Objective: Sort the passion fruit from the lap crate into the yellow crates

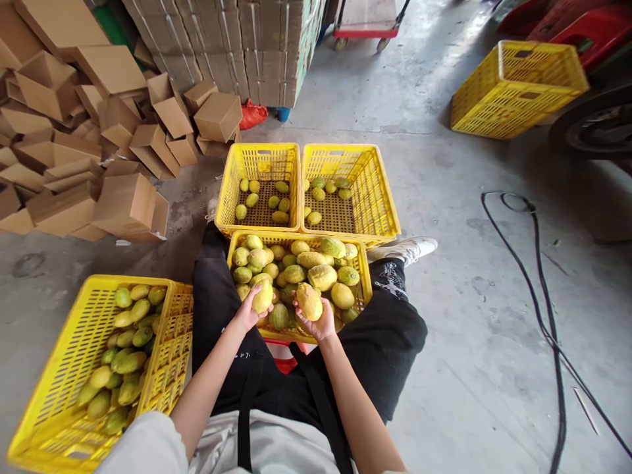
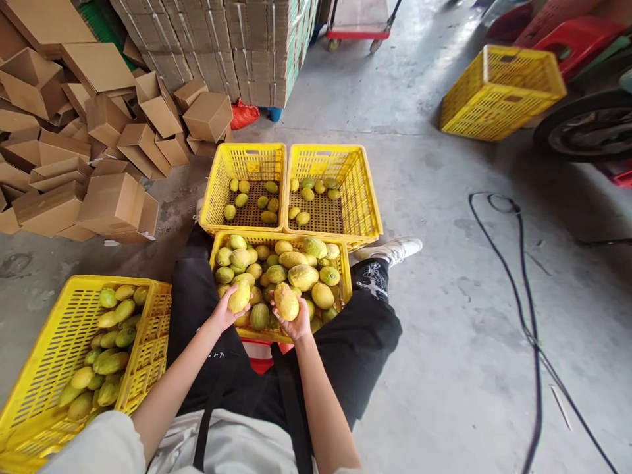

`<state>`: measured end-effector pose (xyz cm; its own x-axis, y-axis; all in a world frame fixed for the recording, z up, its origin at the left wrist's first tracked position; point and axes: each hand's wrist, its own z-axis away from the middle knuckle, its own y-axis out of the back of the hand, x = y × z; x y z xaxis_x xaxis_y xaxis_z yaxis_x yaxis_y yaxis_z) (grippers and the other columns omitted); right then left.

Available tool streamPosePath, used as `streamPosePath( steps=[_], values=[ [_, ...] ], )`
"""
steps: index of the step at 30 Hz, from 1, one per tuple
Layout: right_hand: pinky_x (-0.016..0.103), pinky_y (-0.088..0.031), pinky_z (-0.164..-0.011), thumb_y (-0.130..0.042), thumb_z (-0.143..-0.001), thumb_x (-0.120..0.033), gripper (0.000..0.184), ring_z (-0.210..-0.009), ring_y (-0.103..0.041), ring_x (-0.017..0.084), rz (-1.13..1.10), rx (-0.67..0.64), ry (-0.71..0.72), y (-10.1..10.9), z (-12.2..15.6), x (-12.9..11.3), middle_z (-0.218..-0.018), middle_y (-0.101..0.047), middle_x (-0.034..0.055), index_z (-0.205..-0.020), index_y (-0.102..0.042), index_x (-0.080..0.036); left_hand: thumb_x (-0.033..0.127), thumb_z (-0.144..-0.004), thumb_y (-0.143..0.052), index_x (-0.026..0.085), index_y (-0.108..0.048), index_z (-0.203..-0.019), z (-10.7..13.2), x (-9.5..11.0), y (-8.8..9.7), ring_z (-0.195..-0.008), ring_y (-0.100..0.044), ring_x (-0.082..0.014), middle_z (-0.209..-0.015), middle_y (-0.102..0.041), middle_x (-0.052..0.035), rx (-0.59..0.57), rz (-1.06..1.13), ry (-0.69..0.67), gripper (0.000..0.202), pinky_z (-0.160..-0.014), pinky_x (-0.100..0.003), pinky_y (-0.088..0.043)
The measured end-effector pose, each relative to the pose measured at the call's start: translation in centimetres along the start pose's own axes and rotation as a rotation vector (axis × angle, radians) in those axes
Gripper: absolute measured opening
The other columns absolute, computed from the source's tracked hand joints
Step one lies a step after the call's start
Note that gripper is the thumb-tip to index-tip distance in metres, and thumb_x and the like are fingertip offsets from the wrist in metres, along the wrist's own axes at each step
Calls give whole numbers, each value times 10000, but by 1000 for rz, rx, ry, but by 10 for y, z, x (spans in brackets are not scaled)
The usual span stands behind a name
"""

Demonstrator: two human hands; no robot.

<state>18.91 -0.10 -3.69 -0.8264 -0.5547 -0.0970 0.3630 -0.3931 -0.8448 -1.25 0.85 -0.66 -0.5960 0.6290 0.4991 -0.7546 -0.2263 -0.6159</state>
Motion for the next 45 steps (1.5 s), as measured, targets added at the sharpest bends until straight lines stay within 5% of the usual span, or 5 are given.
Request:
streamPosePath(
  steps=[10,17,22,37,45],
  values=[
    [380,-559,-726,-425,-793,-334,386,-1016,-625,240,34,-54,-12,1,1,1,-1125,-656,118,-1117,-559,-172,378,-788,-481,81,-582,-999,1,3,9,-691,-638,-224,-877,-662,-158,10,228,56,379,-558,-314,-497],
    [231,-559,-510,-530,-816,-353,287,-817,-686,182,148,-78,-9,11,-2,10,-923,-715,44,-1056,-592,-207,164,-741,-564,276,-443,-1173,6,0,3,-931,-638,-237,-1021,-629,-39,-102,142,3,462,-839,-449,-472],
    [265,-588,-598,-557,-814,-309,282,-857,-680,178,196,-60,12,12,-5,15,-1024,-699,61,-1072,-601,-202,168,-740,-584,273,-401,-1158,3,-6,5,-944,-633,-251,-1049,-619,-71,-180,28,63,469,-792,-420,-485],
    [393,-549,-764,-354,-896,-311,305,-906,-661,194,89,-3,-17,3,-5,11,-1040,-686,54,-1050,-595,-204,279,-784,-488,115,-572,-1024,-2,1,6,-917,-634,-297,-942,-665,-135,72,250,72,303,-782,-489,-495],
    [366,-572,-650,-498,-804,-329,270,-832,-670,218,1,34,16,5,3,9,-950,-705,57,-1026,-591,-208,334,-807,-500,112,-584,-1058,1,3,4,-837,-643,-249,-976,-666,-137,32,199,55,346,-598,-320,-509]
  ],
)
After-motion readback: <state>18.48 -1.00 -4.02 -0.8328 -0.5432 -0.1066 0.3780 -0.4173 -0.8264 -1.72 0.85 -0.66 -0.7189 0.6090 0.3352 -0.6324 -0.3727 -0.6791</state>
